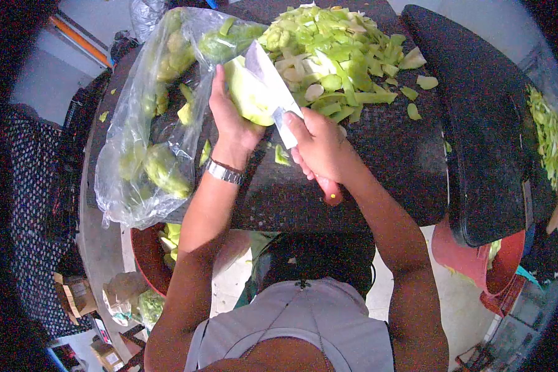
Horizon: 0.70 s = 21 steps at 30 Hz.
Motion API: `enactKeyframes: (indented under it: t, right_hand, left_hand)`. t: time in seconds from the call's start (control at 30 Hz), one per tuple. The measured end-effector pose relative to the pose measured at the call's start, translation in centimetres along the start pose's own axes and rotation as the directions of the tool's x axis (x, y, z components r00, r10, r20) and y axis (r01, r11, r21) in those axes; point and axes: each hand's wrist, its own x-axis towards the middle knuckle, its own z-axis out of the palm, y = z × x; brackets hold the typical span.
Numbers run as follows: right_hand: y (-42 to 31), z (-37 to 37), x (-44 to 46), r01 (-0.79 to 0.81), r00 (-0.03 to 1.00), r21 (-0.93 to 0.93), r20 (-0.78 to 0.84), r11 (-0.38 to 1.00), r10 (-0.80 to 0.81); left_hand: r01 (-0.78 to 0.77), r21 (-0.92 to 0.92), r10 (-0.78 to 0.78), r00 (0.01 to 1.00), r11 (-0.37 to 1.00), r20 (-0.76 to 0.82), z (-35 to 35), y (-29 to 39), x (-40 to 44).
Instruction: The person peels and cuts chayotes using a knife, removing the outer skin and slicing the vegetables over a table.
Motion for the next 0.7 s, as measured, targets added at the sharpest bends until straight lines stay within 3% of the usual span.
enactKeyframes:
  t: [0.2, 0.6, 0.7]
  right_hand:
    - [0.5, 0.0, 0.1, -0.004, 0.994, 0.171, 0.111, 0.985, -0.016]
    - [1.4, 0.5, 0.4, -0.199, 0.966, 0.511, 0.246, 0.836, 0.080]
    - [0.5, 0.1, 0.1, -0.263, 0.956, 0.570, 0.265, 0.779, 0.128]
  left_hand:
    - [0.046, 0.146, -0.057, 0.996, 0.988, 0.073, 0.0, -0.3, -0.3]
    - [0.136, 0.166, -0.155, 0.982, 0.977, 0.105, -2.1, -1.5, 0.6]
    - [0.124, 0.092, -0.136, 0.982, 0.988, 0.132, -2.0, -1.4, 0.5]
